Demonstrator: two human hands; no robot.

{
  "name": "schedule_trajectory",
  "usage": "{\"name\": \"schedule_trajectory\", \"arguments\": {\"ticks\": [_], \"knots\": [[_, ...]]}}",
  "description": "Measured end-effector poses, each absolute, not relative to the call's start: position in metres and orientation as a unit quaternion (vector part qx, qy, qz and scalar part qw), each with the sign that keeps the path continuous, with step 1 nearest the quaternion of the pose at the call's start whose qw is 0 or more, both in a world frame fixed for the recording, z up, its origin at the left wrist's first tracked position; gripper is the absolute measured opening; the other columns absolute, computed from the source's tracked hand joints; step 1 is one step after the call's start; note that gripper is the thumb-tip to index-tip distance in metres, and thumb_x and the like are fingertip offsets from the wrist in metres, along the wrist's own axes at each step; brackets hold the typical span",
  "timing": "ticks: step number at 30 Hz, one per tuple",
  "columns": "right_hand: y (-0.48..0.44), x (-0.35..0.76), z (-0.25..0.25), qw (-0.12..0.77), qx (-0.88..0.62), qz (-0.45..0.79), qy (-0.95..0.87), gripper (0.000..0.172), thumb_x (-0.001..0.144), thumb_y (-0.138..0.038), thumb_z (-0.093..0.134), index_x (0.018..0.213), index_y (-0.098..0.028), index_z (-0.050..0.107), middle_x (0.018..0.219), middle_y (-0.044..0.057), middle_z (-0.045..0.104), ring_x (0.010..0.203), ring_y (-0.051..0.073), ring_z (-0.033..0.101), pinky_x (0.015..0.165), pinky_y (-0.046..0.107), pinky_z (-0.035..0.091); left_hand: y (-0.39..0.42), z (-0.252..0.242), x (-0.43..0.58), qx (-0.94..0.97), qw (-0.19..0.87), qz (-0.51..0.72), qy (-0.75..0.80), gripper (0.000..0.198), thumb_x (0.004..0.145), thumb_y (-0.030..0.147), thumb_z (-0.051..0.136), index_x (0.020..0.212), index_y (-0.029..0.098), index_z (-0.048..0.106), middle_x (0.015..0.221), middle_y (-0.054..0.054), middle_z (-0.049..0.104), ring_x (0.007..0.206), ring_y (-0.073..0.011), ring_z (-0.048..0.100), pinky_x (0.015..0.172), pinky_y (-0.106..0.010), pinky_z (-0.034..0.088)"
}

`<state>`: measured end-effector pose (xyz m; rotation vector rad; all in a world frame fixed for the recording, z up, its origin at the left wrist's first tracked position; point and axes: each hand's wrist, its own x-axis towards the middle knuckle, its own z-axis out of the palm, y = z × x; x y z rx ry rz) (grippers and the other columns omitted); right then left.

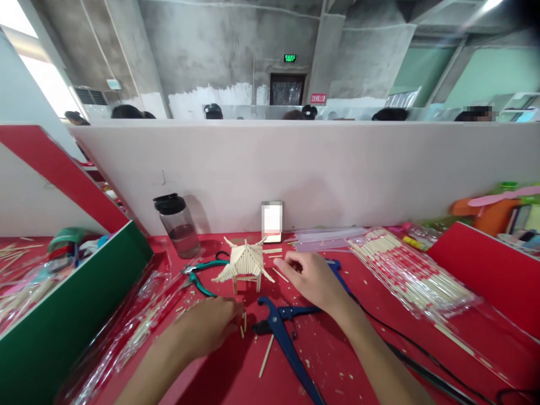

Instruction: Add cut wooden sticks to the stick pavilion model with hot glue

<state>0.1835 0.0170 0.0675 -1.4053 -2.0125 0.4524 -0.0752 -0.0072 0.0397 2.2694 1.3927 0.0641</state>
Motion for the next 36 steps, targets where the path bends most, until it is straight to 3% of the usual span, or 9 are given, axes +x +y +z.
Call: {"name": "schedule_trajectory", "arguments": {"ticks": [3,9,14,19,23,28,33,36], "knots": [[0.023,0.189,0.060,0.329,-0.549,0.157,-0.752,0.044,0.099,-0.041,0.048,0.059,-0.021,0.046,0.053,-0.003,0.049,0.052,0.013,0.044,0.054,0.028,0.026,-0.004,0.037,-0.072,0.854,0.213,-0.004,0.474,0.024,0.092,0.021,0.047,0.095,0.026,0.069,0.099,-0.009,0.076,0.081,-0.0263,0.072,0.063,-0.030,0.040],[0.033,0.194,0.042,0.298,-0.553,0.213,-0.748,0.034,0.099,-0.025,0.041,0.072,-0.020,0.062,0.070,0.003,0.070,0.064,0.017,0.062,0.063,0.027,0.038,-0.003,0.027,-0.064,0.846,0.194,-0.012,0.496,0.027,0.085,0.023,0.059,0.110,0.026,0.069,0.111,-0.014,0.072,0.091,-0.0344,0.072,0.069,-0.035,0.044],[0.033,0.190,0.038,0.295,-0.551,0.218,-0.750,0.027,0.097,-0.020,0.041,0.093,-0.020,0.068,0.077,0.003,0.073,0.068,0.018,0.066,0.066,0.027,0.043,-0.005,0.020,-0.060,0.851,0.191,0.000,0.490,0.018,0.085,0.022,0.058,0.099,0.026,0.069,0.107,-0.011,0.071,0.087,-0.0311,0.071,0.066,-0.032,0.042],[0.031,0.189,0.041,0.303,-0.546,0.207,-0.753,0.024,0.097,-0.024,0.044,0.088,-0.020,0.067,0.076,0.003,0.071,0.068,0.019,0.065,0.065,0.027,0.043,-0.004,0.015,-0.058,0.832,0.213,0.029,0.511,0.022,0.084,0.018,0.058,0.104,0.025,0.065,0.107,-0.009,0.071,0.087,-0.0285,0.071,0.066,-0.031,0.041],[0.032,0.190,0.040,0.302,-0.546,0.203,-0.755,0.024,0.097,-0.025,0.045,0.084,-0.021,0.065,0.075,0.003,0.071,0.068,0.019,0.064,0.065,0.027,0.043,-0.004,0.013,-0.057,0.828,0.211,0.024,0.518,0.014,0.081,0.018,0.061,0.094,0.024,0.064,0.104,-0.009,0.072,0.086,-0.0282,0.070,0.068,-0.031,0.041],[0.032,0.190,0.038,0.307,-0.538,0.205,-0.758,0.023,0.097,-0.025,0.045,0.085,-0.021,0.065,0.077,0.003,0.071,0.071,0.019,0.065,0.068,0.027,0.043,-0.010,0.017,-0.055,0.833,0.221,0.040,0.506,0.026,0.082,0.014,0.057,0.106,0.025,0.061,0.109,-0.010,0.072,0.092,-0.0277,0.070,0.069,-0.030,0.040],[0.031,0.188,0.040,0.322,-0.520,0.220,-0.760,0.024,0.097,-0.025,0.046,0.082,-0.021,0.064,0.075,0.002,0.071,0.070,0.018,0.065,0.069,0.028,0.043,-0.015,0.018,-0.051,0.836,0.237,0.070,0.489,0.017,0.096,0.019,0.041,0.094,0.023,0.058,0.092,-0.009,0.072,0.076,-0.0224,0.067,0.062,-0.029,0.033],[0.030,0.187,0.042,0.332,-0.512,0.232,-0.758,0.024,0.097,-0.025,0.047,0.081,-0.021,0.064,0.075,0.001,0.071,0.070,0.018,0.065,0.068,0.027,0.043,-0.015,0.020,-0.049,0.834,0.245,0.083,0.488,0.012,0.092,0.018,0.046,0.090,0.023,0.057,0.089,-0.007,0.070,0.072,-0.0206,0.064,0.061,-0.028,0.033]]}}
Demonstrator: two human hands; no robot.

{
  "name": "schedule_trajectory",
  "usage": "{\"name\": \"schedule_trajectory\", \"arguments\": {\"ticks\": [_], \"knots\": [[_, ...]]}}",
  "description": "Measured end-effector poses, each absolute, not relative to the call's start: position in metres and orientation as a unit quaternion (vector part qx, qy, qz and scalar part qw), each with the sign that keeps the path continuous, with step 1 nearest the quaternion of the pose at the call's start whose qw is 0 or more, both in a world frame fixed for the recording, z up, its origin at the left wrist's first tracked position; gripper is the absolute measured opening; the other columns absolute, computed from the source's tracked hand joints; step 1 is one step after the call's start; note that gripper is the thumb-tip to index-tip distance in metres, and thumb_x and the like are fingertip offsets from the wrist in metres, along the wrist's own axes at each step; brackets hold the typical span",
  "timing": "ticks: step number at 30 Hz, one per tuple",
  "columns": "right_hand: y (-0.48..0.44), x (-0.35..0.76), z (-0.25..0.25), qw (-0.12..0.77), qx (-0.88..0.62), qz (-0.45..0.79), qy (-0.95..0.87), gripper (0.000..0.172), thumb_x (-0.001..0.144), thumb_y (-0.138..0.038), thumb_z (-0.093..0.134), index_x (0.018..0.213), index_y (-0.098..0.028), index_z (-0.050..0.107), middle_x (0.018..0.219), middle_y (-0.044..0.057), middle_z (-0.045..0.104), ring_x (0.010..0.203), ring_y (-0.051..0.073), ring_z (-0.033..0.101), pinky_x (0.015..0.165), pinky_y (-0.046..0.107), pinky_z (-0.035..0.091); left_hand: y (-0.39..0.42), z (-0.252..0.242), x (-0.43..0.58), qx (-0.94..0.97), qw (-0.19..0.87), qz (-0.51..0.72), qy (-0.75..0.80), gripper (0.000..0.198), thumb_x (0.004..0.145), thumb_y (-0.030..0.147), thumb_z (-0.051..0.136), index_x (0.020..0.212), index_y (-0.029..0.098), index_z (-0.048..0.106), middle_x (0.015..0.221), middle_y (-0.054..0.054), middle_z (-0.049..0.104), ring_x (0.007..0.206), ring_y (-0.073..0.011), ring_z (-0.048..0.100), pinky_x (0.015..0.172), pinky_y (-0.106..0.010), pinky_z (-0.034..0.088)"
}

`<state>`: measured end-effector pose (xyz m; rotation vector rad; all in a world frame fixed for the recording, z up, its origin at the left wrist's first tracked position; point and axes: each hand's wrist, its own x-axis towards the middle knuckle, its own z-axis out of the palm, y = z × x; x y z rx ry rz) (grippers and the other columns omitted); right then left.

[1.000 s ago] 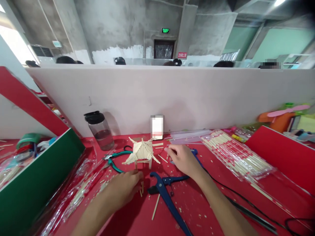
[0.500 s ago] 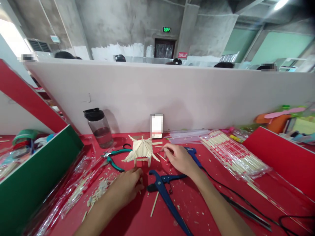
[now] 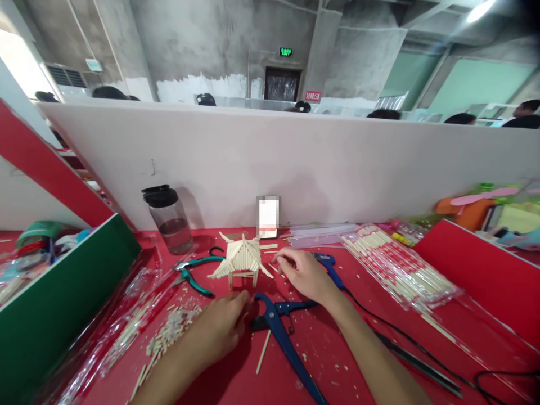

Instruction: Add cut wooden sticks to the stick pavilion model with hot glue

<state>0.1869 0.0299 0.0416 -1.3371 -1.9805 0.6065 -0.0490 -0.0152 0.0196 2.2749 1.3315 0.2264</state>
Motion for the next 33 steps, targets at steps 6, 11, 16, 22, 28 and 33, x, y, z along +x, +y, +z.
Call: {"name": "schedule_trajectory", "arguments": {"ticks": [6,11,16,22,28,33], "knots": [[0.028,0.185,0.047,0.351,-0.505,0.292,-0.733,0.022,0.098,-0.027,0.047,0.092,-0.020,0.067,0.073,0.001,0.071,0.066,0.016,0.064,0.063,0.026,0.043,-0.012,0.028,-0.042,0.742,0.428,0.218,0.467,0.014,0.092,0.030,0.052,0.097,0.021,0.061,0.088,-0.003,0.068,0.078,-0.0183,0.061,0.069,-0.026,0.043],[0.023,0.181,0.053,0.370,-0.472,0.319,-0.734,0.017,0.097,-0.030,0.052,0.094,-0.020,0.066,0.083,0.002,0.071,0.076,0.017,0.065,0.069,0.026,0.046,-0.010,0.024,-0.032,0.536,0.626,0.358,0.439,0.033,0.080,0.044,0.074,0.096,0.016,0.070,0.077,0.000,0.065,0.071,-0.0145,0.059,0.070,-0.024,0.047],[0.018,0.177,0.051,0.350,-0.428,0.361,-0.751,0.020,0.092,-0.030,0.062,0.110,-0.022,0.063,0.092,0.002,0.069,0.080,0.015,0.063,0.070,0.025,0.048,-0.007,0.014,-0.022,0.333,0.708,0.453,0.428,0.041,0.060,0.034,0.093,0.093,0.016,0.077,0.091,-0.003,0.072,0.080,-0.0122,0.065,0.080,-0.021,0.053],[0.015,0.173,0.050,0.317,-0.419,0.352,-0.775,0.049,0.088,-0.019,0.062,0.135,-0.030,0.056,0.092,-0.001,0.067,0.071,0.012,0.061,0.066,0.023,0.046,-0.003,0.009,-0.012,0.299,0.728,0.488,0.378,0.030,0.066,0.030,0.092,0.087,0.015,0.078,0.091,-0.004,0.073,0.080,-0.0099,0.066,0.080,-0.016,0.054],[0.015,0.171,0.051,0.321,-0.424,0.337,-0.777,0.050,0.088,-0.018,0.061,0.137,-0.029,0.058,0.089,-0.001,0.069,0.068,0.011,0.060,0.064,0.023,0.045,0.000,0.002,-0.008,0.337,0.708,0.488,0.383,0.040,0.064,0.043,0.091,0.083,0.014,0.074,0.076,-0.001,0.071,0.064,-0.0073,0.061,0.061,-0.015,0.050],[0.016,0.171,0.049,0.327,-0.423,0.337,-0.775,0.050,0.088,-0.018,0.061,0.137,-0.028,0.059,0.089,-0.001,0.069,0.067,0.011,0.060,0.063,0.023,0.045,0.003,0.004,-0.007,0.385,0.680,0.488,0.388,0.042,0.067,0.049,0.087,0.079,0.013,0.070,0.068,0.000,0.068,0.057,-0.0070,0.057,0.054,-0.016,0.044]]}}
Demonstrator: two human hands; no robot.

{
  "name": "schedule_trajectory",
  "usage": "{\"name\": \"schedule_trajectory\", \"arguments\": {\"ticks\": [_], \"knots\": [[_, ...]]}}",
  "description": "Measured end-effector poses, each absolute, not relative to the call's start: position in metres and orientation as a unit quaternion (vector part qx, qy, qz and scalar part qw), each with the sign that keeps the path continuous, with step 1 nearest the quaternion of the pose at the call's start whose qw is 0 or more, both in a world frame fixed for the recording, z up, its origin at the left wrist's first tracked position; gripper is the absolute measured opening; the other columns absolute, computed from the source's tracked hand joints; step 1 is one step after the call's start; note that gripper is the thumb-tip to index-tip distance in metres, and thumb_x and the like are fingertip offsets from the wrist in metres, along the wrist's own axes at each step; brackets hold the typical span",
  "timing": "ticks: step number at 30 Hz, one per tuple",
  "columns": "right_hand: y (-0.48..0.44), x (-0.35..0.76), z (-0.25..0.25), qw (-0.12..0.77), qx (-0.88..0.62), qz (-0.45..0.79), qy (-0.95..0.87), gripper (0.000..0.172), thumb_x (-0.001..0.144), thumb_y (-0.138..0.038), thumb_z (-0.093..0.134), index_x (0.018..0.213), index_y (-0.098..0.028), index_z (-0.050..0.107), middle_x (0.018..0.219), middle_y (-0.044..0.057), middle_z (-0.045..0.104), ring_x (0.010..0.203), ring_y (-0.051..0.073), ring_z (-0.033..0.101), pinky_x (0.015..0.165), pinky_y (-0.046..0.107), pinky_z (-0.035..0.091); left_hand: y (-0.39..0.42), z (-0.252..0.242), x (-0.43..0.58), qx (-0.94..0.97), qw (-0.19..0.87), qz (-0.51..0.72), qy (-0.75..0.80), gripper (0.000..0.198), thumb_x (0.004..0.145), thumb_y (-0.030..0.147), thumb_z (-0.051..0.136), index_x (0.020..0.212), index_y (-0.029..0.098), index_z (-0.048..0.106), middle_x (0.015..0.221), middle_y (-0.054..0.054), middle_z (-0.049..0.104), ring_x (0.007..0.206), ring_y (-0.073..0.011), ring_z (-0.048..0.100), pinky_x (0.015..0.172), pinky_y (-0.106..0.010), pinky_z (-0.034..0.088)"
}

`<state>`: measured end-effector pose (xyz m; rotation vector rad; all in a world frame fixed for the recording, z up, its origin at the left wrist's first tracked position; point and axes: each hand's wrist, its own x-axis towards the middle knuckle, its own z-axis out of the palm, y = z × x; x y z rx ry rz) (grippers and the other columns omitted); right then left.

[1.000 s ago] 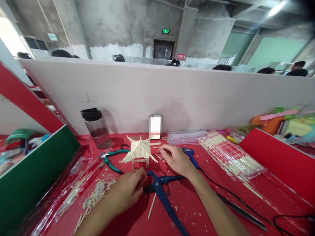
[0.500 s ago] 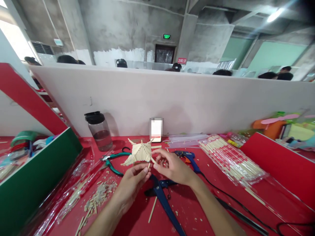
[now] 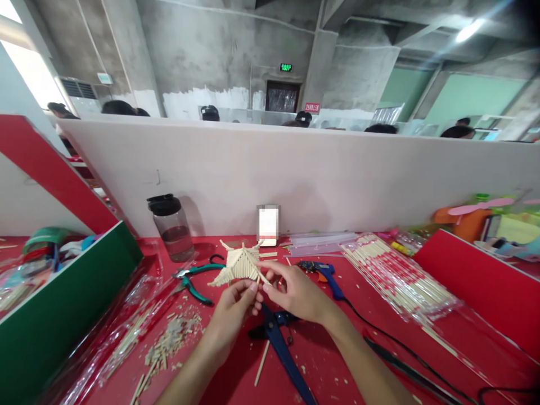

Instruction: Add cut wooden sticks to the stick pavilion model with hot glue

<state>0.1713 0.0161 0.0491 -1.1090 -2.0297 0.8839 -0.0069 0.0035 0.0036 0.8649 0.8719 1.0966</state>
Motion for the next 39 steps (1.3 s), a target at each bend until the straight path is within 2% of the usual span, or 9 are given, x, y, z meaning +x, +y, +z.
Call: {"name": "schedule_trajectory", "arguments": {"ticks": [7,14,21,28,39], "knots": [[0.0170,0.1695,0.0471,0.331,-0.417,0.346,-0.772,0.051,0.089,-0.016,0.059,0.138,-0.029,0.058,0.087,-0.002,0.069,0.067,0.011,0.060,0.062,0.022,0.045,0.0032,0.0061,-0.0062,0.329,0.699,0.504,0.386,0.040,0.062,0.041,0.091,0.082,0.013,0.069,0.070,0.000,0.069,0.060,-0.0080,0.058,0.058,-0.017,0.045],[0.0160,0.1704,0.0486,0.325,-0.417,0.340,-0.777,0.052,0.089,-0.016,0.058,0.139,-0.029,0.057,0.089,-0.001,0.070,0.075,0.014,0.064,0.069,0.025,0.048,-0.0004,0.0048,-0.0073,0.301,0.699,0.519,0.389,0.036,0.063,0.034,0.089,0.085,0.013,0.071,0.070,-0.001,0.069,0.061,-0.0083,0.058,0.059,-0.017,0.043],[0.0150,0.1694,0.0491,0.327,-0.421,0.331,-0.779,0.052,0.088,-0.015,0.057,0.138,-0.028,0.058,0.088,-0.001,0.071,0.071,0.013,0.063,0.068,0.024,0.048,0.0001,0.0082,-0.0067,0.314,0.679,0.518,0.415,0.039,0.062,0.039,0.088,0.083,0.013,0.070,0.069,0.000,0.068,0.059,-0.0082,0.056,0.057,-0.018,0.041],[0.0148,0.1688,0.0511,0.326,-0.422,0.332,-0.778,0.047,0.088,-0.016,0.058,0.134,-0.025,0.061,0.092,0.001,0.072,0.075,0.014,0.065,0.068,0.024,0.048,0.0014,0.0068,-0.0039,0.335,0.665,0.520,0.419,0.037,0.065,0.043,0.085,0.082,0.013,0.068,0.067,0.001,0.067,0.058,-0.0090,0.055,0.057,-0.019,0.041],[0.0141,0.1671,0.0512,0.335,-0.427,0.338,-0.769,0.043,0.087,-0.016,0.057,0.129,-0.023,0.064,0.089,0.002,0.071,0.071,0.014,0.063,0.066,0.025,0.047,0.0012,0.0113,-0.0009,0.326,0.657,0.527,0.430,0.034,0.065,0.040,0.084,0.080,0.013,0.068,0.066,0.000,0.065,0.058,-0.0096,0.054,0.056,-0.020,0.038]]}}
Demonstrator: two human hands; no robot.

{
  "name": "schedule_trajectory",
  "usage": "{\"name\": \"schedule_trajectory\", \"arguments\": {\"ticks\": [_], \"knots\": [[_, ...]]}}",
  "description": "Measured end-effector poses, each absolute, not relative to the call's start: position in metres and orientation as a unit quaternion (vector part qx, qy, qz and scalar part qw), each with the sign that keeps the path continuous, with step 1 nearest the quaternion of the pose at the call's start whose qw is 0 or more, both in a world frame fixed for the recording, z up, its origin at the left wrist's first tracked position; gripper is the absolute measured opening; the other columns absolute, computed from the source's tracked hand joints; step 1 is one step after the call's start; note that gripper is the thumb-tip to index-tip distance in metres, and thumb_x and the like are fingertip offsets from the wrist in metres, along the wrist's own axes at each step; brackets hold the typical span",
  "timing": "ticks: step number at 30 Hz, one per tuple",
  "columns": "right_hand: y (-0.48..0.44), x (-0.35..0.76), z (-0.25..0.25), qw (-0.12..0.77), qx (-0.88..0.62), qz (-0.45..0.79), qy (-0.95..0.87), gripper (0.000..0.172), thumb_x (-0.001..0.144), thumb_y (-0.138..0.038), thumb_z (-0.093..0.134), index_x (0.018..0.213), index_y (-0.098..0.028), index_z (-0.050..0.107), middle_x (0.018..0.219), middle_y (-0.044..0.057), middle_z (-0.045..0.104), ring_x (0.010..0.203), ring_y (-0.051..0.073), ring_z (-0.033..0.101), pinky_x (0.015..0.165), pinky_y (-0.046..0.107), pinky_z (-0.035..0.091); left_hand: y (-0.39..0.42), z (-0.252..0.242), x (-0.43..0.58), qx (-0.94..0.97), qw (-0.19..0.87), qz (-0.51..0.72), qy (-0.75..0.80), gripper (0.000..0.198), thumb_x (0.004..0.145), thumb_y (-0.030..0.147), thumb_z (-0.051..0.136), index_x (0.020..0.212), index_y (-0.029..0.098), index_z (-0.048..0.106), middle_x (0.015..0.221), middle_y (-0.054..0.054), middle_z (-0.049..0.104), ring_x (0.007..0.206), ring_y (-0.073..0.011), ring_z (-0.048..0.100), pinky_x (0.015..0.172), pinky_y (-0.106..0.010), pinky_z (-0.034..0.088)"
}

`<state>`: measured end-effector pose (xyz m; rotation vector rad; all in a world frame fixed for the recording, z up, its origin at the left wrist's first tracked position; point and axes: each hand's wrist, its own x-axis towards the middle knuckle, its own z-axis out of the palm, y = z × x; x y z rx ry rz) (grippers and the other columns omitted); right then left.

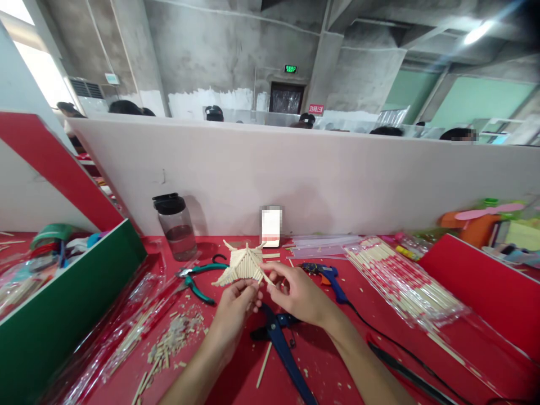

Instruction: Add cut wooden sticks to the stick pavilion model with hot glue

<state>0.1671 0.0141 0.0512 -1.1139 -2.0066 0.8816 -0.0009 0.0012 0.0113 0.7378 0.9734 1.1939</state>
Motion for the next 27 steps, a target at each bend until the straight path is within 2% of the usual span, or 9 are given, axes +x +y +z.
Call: {"name": "schedule_trajectory", "arguments": {"ticks": [10,15,23,27], "knots": [[0.014,0.166,0.054,0.339,-0.425,0.336,-0.769,0.042,0.088,-0.015,0.057,0.128,-0.024,0.064,0.086,-0.001,0.069,0.067,0.012,0.060,0.062,0.022,0.044,0.003,0.006,-0.001,0.305,0.678,0.529,0.409,0.030,0.069,0.036,0.083,0.080,0.013,0.069,0.068,0.001,0.066,0.059,-0.0084,0.055,0.058,-0.019,0.040],[0.014,0.166,0.054,0.342,-0.427,0.331,-0.769,0.037,0.089,-0.016,0.057,0.124,-0.023,0.065,0.086,-0.001,0.070,0.069,0.013,0.062,0.063,0.023,0.044,0.001,0.013,0.000,0.281,0.690,0.525,0.411,0.033,0.064,0.036,0.086,0.080,0.012,0.069,0.067,0.001,0.065,0.058,-0.0079,0.054,0.056,-0.018,0.040],[0.015,0.145,0.035,0.418,-0.474,0.345,-0.694,0.009,0.094,-0.029,0.056,0.100,-0.022,0.057,0.069,-0.002,0.068,0.064,0.017,0.067,0.062,0.027,0.046,0.004,0.008,0.000,0.302,0.678,0.535,0.404,0.032,0.064,0.036,0.085,0.078,0.013,0.069,0.065,0.001,0.065,0.056,-0.0084,0.055,0.057,-0.019,0.041],[0.016,0.136,0.029,0.449,-0.480,0.378,-0.652,0.012,0.091,-0.031,0.058,0.088,-0.024,0.049,0.063,-0.004,0.065,0.059,0.017,0.066,0.058,0.027,0.046,0.007,0.004,0.000,0.314,0.672,0.537,0.403,0.032,0.062,0.035,0.085,0.077,0.012,0.069,0.064,0.000,0.065,0.055,-0.0093,0.056,0.055,-0.020,0.041]]}}
